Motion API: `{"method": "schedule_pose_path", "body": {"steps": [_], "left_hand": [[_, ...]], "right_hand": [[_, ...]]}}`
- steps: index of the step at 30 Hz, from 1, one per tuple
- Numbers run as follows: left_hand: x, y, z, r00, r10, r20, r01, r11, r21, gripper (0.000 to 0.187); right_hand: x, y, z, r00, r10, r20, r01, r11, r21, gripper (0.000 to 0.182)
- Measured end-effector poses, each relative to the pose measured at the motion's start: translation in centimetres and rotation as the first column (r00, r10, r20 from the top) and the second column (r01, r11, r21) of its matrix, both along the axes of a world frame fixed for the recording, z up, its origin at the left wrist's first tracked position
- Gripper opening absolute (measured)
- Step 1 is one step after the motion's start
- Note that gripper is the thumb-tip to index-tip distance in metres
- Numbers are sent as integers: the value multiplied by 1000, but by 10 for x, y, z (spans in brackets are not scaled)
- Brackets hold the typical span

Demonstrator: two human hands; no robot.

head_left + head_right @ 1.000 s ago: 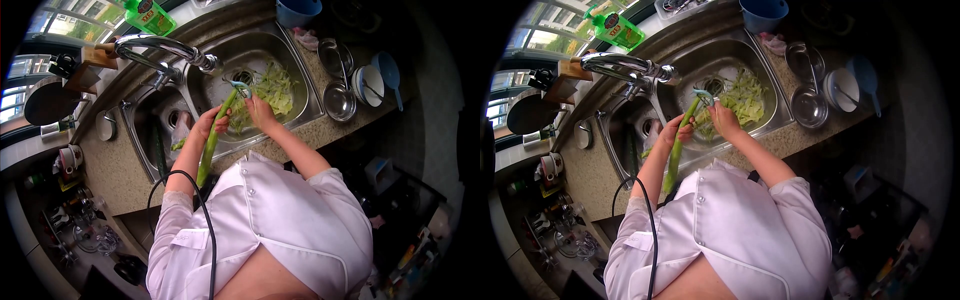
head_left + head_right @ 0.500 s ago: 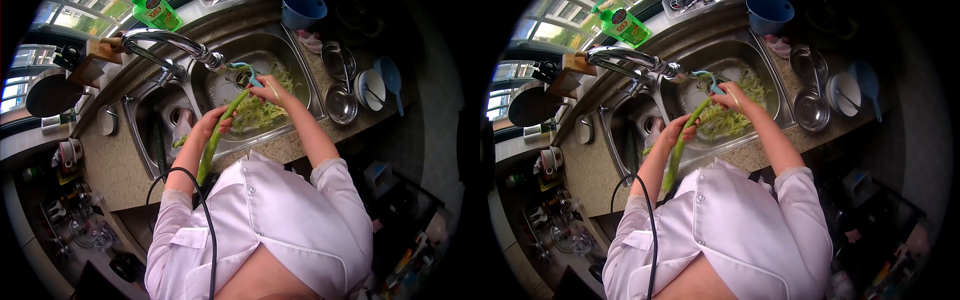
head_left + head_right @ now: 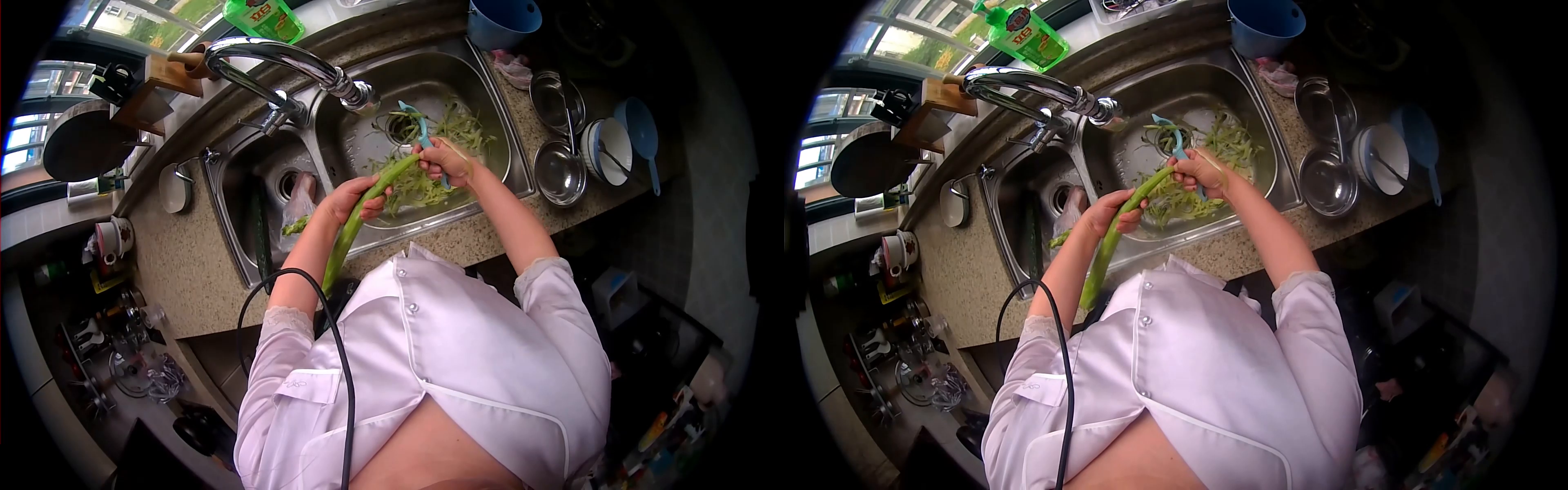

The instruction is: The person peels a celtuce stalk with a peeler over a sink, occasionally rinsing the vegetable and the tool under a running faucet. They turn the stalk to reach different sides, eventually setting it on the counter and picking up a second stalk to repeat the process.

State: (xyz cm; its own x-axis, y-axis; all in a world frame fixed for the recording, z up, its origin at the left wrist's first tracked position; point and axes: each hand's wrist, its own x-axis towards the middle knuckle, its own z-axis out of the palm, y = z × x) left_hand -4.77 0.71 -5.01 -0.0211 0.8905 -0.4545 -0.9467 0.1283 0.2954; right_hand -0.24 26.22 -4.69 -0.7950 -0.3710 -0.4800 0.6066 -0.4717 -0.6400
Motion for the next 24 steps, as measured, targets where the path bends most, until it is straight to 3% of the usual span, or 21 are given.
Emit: {"method": "schedule_pose_path", "body": {"steps": [1, 2, 4, 8, 10, 13, 16, 17, 18, 20, 22, 24], "left_hand": [[0, 1, 1, 1000, -2, -3, 2, 1000, 15, 36], [0, 1, 1, 1000, -4, -7, 4, 1000, 30, 37], [0, 2, 0, 1000, 4, 4, -4, 999, 33, 37], [0, 4, 2, 1000, 22, -8, -22, 1000, -22, 37], [0, 6, 4, 1000, 8, -18, -8, 1000, -7, 37], [1, 8, 3, 1000, 6, -11, -6, 1000, 13, 36], [-2, 9, 8, 999, 43, -1, -43, 999, 6, 36], [-3, 8, 11, 998, 67, -1, -67, 998, -9, 36], [-4, 7, 11, 997, 74, -1, -74, 997, -11, 36], [-8, 7, 13, 989, 82, -123, -85, 996, -17, 36], [-7, 12, 21, 980, 111, -168, -122, 991, -61, 36], [-9, 18, 23, 926, 70, -372, -117, 988, -105, 34]], "right_hand": [[3, -2, -7, 999, -47, 25, 51, 982, -180, 10], [6, -3, -15, 999, -48, 24, 51, 982, -181, 10], [10, -10, -17, 992, -125, 32, 128, 923, -364, 10], [15, -16, -27, 982, -177, 63, 187, 888, -420, 12], [19, -17, -32, 971, -166, 169, 228, 849, -477, 5], [26, -31, -42, 968, -73, 241, 160, 917, -365, 5], [40, -41, -47, 962, -83, 259, 147, 960, -239, 6], [43, -45, -53, 936, -173, 306, 217, 969, -115, 16], [46, -45, -52, 937, -166, 307, 211, 971, -117, 16], [49, -40, -51, 930, -221, 293, 212, 975, 62, 30], [44, -37, -34, 944, -208, 256, 218, 976, -11, 36], [39, -37, -26, 956, -197, 217, 219, 972, -84, 43]]}}
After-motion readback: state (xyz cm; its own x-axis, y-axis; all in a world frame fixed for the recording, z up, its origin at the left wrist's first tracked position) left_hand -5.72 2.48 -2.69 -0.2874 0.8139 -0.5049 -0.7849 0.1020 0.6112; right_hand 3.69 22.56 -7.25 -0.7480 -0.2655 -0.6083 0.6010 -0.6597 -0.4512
